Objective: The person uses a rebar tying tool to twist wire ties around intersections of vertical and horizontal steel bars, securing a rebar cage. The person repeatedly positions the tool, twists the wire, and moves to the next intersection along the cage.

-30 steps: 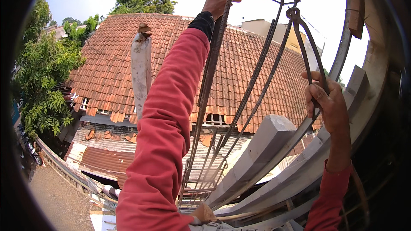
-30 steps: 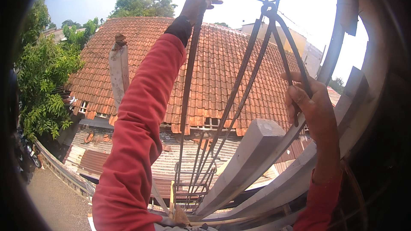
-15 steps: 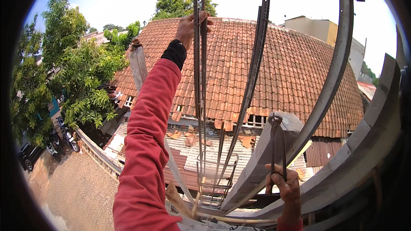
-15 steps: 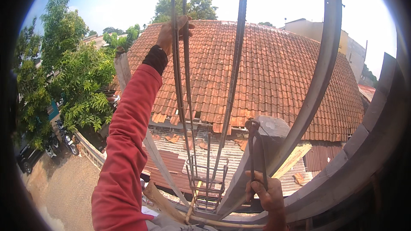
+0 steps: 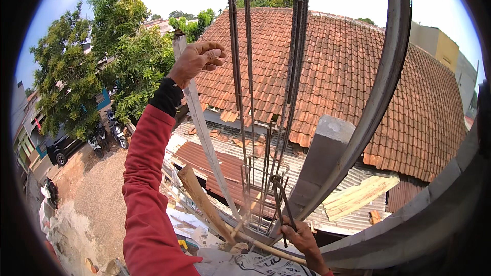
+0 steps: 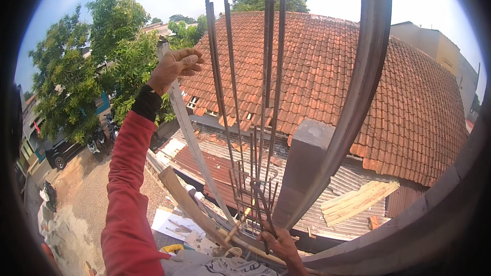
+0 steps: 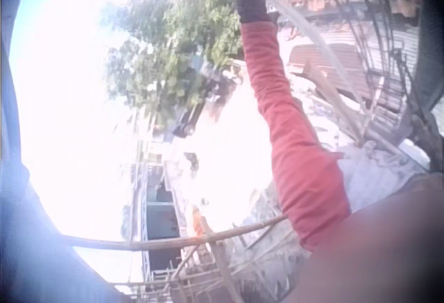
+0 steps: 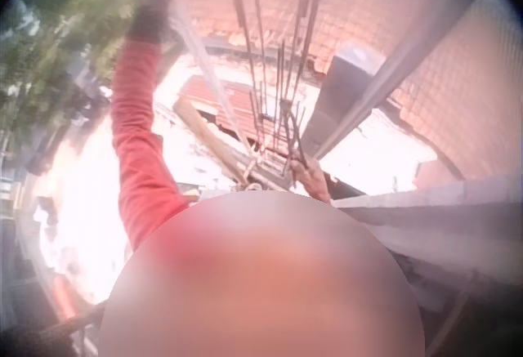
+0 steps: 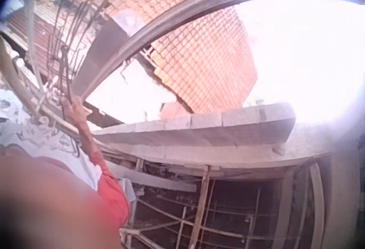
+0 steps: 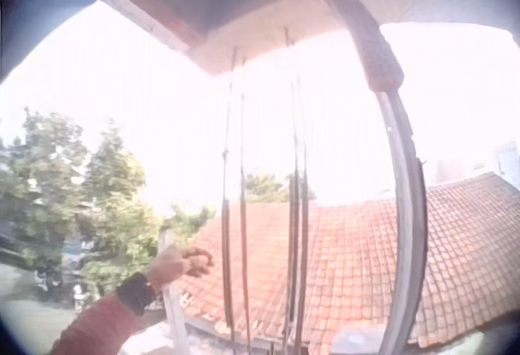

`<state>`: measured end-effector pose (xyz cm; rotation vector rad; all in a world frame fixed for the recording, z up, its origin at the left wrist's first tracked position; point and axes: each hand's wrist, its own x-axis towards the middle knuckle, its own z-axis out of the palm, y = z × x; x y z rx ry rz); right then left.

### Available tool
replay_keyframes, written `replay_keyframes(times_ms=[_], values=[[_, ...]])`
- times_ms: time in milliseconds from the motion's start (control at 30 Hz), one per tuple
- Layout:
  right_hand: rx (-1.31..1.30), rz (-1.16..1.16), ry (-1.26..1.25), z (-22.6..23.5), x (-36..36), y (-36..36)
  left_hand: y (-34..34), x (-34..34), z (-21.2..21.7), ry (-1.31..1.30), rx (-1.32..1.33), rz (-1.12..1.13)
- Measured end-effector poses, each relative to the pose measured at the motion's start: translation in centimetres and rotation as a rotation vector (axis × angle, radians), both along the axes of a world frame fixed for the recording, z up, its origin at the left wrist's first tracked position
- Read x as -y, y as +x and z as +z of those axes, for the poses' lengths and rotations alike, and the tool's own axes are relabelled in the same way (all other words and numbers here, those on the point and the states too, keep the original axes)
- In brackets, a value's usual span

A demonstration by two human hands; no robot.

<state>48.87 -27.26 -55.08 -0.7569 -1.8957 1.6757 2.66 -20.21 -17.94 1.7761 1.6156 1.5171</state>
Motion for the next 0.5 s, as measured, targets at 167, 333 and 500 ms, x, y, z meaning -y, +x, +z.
replay_keyframes(times_ms=[167,333,500], values=[[-0.221,0.268,-0.561,-3.9,0.5,3.1,2.9,13.6,-9.2,0.007,-0.135,0.094],[-0.32,0.32,-0.65,-8.2,0.5,3.3,5.3,21.3,-22.2,0.115,0.142,0.356],[-0.441,0.382,-0.848,-9.1,0.6,2.9,8.2,23.9,-30.3,0.044,0.388,0.353]])
